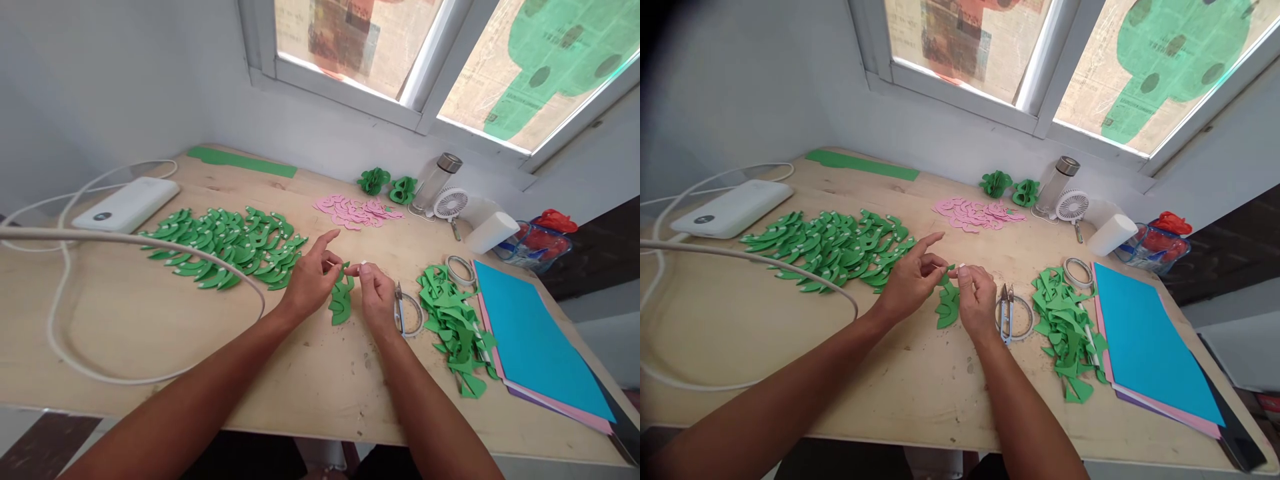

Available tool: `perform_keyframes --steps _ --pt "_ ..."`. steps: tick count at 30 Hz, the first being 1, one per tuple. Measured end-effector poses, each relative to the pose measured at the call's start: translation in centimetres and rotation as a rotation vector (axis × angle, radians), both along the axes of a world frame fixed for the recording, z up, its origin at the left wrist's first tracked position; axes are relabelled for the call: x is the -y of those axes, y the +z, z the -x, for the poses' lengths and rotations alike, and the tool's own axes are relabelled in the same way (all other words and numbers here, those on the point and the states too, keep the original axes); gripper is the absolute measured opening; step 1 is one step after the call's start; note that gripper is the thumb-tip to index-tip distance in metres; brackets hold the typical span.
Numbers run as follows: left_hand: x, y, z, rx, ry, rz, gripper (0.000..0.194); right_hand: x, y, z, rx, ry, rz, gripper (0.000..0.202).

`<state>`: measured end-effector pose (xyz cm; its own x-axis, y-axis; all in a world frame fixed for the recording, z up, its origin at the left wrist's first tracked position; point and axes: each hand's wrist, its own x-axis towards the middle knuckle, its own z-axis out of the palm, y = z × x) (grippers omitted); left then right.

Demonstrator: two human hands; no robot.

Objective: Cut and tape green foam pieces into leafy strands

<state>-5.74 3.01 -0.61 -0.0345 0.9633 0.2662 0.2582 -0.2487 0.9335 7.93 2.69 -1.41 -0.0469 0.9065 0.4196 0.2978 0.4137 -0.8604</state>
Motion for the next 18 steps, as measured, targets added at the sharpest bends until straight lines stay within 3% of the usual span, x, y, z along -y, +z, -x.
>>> perform_keyframes --steps 7,18 --pt "0.12 -0.08 -0.11 -0.141 -0.010 -0.070 0.061 -0.28 0.09 -0.25 0.156 -0.044 -0.025 0.047" --pt "0.12 -0.22 -0.21 -0.152 -0.012 -0.048 0.060 -0.20 0.10 -0.21 0.155 -0.030 -0.028 0.046"
